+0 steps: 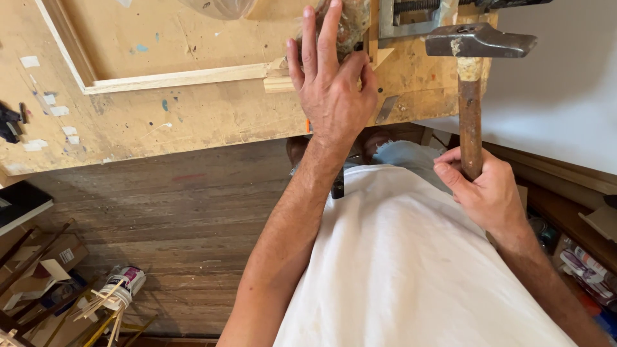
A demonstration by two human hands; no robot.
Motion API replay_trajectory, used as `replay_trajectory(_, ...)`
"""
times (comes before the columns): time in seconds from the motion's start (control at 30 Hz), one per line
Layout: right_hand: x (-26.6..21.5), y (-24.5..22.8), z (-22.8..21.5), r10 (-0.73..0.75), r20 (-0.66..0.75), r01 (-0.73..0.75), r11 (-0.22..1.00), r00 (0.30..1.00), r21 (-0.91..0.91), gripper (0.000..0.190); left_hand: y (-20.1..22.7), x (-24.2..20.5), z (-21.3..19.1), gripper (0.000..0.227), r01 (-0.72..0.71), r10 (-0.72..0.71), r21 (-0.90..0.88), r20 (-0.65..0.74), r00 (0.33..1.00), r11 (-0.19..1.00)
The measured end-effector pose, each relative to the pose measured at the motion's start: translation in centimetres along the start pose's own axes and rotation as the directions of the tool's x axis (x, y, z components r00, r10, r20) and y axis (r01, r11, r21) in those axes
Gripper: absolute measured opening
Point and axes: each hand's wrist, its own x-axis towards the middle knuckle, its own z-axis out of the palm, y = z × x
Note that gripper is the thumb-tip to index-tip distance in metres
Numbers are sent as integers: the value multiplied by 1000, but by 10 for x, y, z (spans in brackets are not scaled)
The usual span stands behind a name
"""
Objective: The person assembles a wooden frame by joining mitered pieces with glue and clamps. They use a hammer to tap joints together, apply glue to the corners, and secure the frame with clamps while the glue sets. The person inspects the assembled frame at the end.
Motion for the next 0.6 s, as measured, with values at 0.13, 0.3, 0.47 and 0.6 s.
replay_trajectory(0.13,0,7,2,-88,-36,85,994,995,-70,20,1,0,0,7,3,-3,-9,5,1000,1000)
replay_trajectory(0.3,-3,8,7,-163,-62,148,970,985,-193,21,1,-1,3,12,27,-27,-6,2,1000,1000)
replay_trajectory(0.47,-6,11,11,-347,-89,297,890,934,-345,43,0,-2,6,13,19,-20,-14,-25,999,1000)
replay_trajectory(0.6,-11,2,13,-264,-92,214,906,960,-366,55,-3,-5,11,11,21,-22,-33,-28,999,999)
